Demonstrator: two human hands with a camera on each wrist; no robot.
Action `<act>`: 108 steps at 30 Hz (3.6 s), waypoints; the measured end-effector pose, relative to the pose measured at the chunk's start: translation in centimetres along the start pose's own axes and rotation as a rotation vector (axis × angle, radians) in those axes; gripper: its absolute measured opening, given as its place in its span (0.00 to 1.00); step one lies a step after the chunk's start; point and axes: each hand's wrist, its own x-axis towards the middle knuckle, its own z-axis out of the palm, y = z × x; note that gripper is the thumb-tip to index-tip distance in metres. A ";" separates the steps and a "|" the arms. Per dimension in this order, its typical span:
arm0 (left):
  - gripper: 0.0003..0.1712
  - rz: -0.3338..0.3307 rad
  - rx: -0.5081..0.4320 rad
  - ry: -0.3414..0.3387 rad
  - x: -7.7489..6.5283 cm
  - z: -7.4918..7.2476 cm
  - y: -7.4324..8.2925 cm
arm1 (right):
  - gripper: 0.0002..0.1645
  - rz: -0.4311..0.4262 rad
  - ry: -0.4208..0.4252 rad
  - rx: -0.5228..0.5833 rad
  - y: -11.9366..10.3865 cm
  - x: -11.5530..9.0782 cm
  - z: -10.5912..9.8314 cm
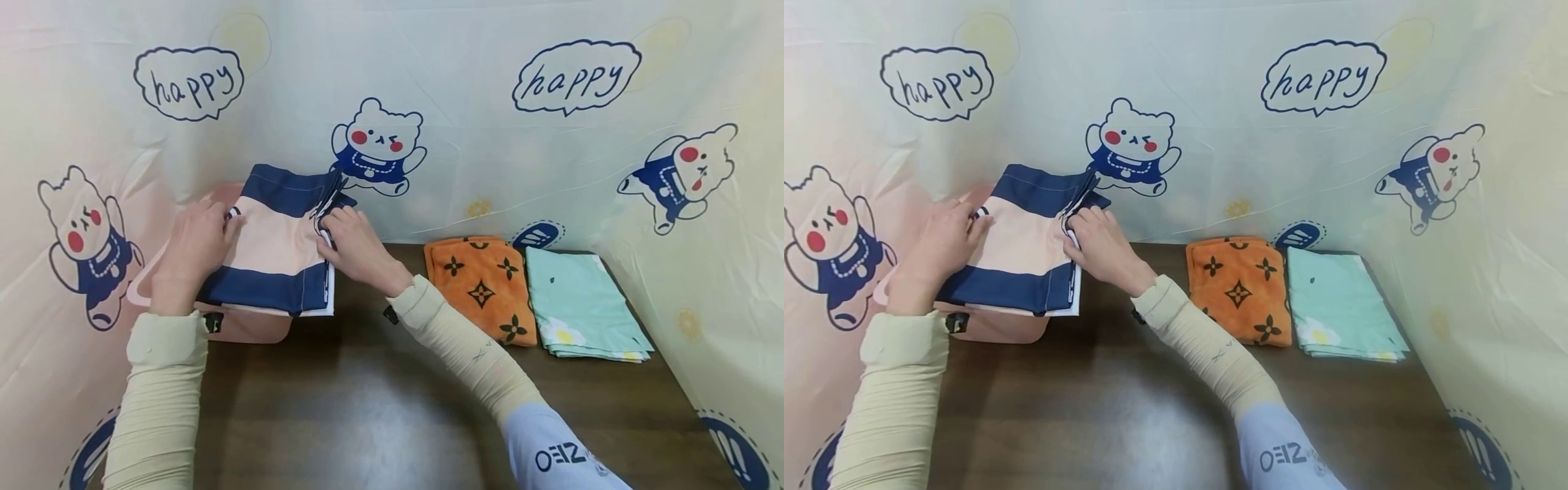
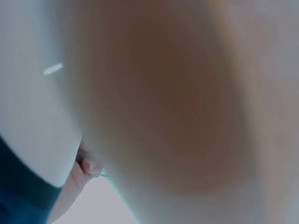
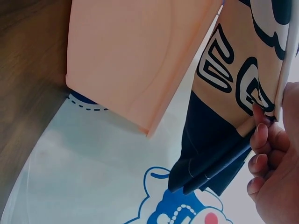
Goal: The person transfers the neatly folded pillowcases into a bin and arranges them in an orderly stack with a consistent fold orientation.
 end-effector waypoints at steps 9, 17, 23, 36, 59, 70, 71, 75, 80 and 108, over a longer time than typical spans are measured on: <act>0.19 -0.007 -0.022 0.010 -0.4 -0.1 -0.5 | 0.14 -0.018 -0.003 0.001 -0.3 0.2 0.3; 0.18 -0.014 -0.044 0.008 -0.7 -0.1 -0.9 | 0.15 -0.021 -0.021 -0.002 -0.6 0.2 0.3; 0.25 -0.017 -0.064 -0.004 -0.8 -0.4 -1.2 | 0.14 -0.029 -0.009 0.012 -0.8 0.5 0.4; 0.35 -0.004 -0.049 0.008 -1.0 -0.2 -1.9 | 0.14 -0.034 -0.008 0.019 -1.1 0.8 0.8; 0.31 -0.064 -0.067 -0.013 -0.6 0.0 -2.7 | 0.15 -0.035 -0.044 0.008 -1.3 1.8 1.4; 0.28 -0.128 -0.079 -0.041 -0.6 0.2 -3.5 | 0.17 -0.030 -0.083 -0.008 -1.6 2.3 1.9; 0.27 -0.131 -0.071 -0.041 -0.7 0.2 -3.6 | 0.18 -0.029 -0.087 -0.012 -1.6 2.3 2.0; 0.24 -0.123 -0.048 -0.026 -0.8 0.5 -4.0 | 0.18 -0.027 -0.095 -0.022 -1.6 2.3 2.3; 0.23 -0.116 -0.037 -0.014 -0.7 0.7 -4.4 | 0.18 -0.022 -0.104 -0.018 -1.6 2.4 2.6; 0.24 -0.132 -0.017 -0.006 -1.1 1.1 -5.8 | 0.19 -0.039 -0.125 -0.035 -2.3 3.6 3.7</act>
